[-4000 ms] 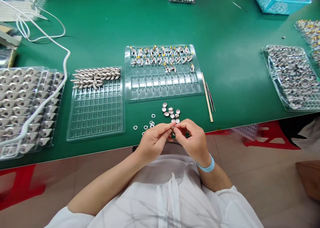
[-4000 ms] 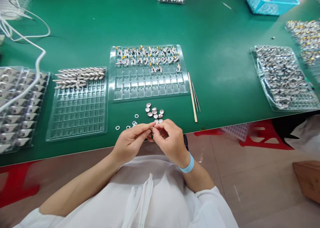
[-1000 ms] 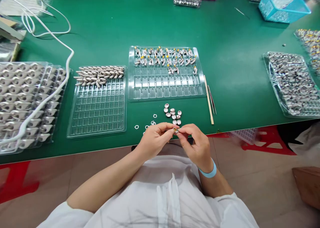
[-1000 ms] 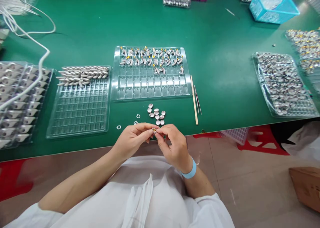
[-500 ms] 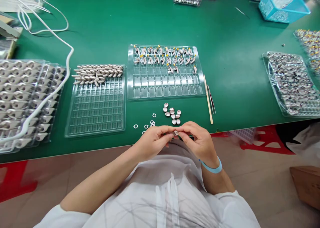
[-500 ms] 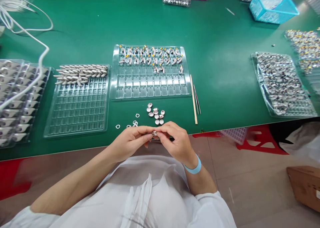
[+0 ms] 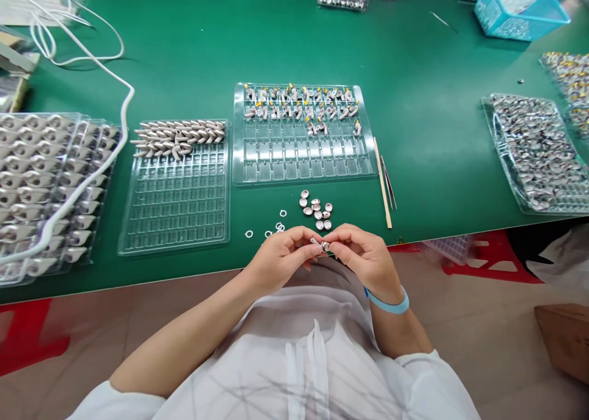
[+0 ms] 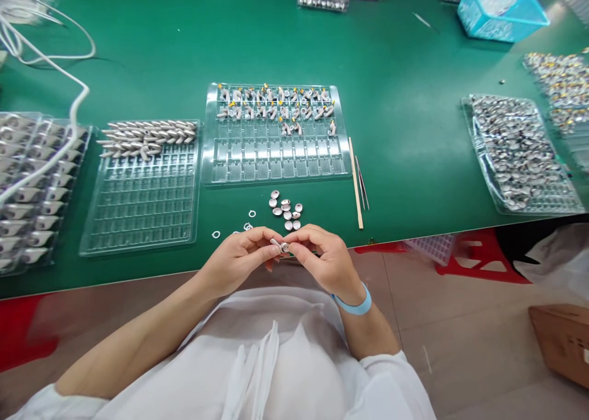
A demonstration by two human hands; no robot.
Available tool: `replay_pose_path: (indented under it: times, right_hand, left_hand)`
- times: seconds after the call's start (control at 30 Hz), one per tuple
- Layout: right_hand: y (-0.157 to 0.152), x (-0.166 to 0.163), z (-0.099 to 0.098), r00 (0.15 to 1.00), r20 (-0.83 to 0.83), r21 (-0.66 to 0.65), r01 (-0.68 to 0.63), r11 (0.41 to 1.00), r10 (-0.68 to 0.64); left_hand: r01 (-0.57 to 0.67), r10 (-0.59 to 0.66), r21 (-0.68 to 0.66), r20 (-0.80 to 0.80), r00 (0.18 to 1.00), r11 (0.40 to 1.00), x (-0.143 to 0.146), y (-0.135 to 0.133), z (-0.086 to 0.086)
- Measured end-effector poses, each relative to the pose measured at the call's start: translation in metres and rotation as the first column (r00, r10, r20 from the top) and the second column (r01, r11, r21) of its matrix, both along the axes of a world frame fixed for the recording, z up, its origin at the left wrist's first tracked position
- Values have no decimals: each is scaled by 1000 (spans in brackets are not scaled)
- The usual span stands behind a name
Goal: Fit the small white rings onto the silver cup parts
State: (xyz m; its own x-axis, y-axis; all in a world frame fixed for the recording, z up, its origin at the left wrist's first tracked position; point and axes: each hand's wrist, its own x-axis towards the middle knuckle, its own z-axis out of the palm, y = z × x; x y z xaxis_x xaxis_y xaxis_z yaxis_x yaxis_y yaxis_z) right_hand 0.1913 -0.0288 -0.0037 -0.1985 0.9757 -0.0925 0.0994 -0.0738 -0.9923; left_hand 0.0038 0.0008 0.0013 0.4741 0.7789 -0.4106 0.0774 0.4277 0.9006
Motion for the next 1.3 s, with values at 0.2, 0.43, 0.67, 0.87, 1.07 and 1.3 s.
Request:
replay_pose_path:
  times: [0.2,0.43,0.67,0.87,1.07,1.3]
  right_hand:
    - [2,1,0,996,-87,-98,-31,995,22]
    - [2,2,-1,997,-61,-77,-51,996,47]
    - [3,1,-2,998,40,-1,-53,999,53]
    - [-2,-2,-6,983,183,229,-54,972,11]
    - [-6,-4,-14,940,342,434,-154,888,-4]
    - [-4,-5,-16,890,444,589,-198,784,-108]
  left_hand:
    - [30,-28,-24,62,998,999,-2,1,-2]
    - [57,-52,-55,75,996,997,-3,3,-2]
    - [51,-47,-87,47,998,995,-4,4,-1]
    - [49,-40,-132,73,997,990,-5,6,-4]
    - [57,-36,-187,118,992,981,-8,7,-10]
    - [15,30,-288,151,988,957,-4,7,-4]
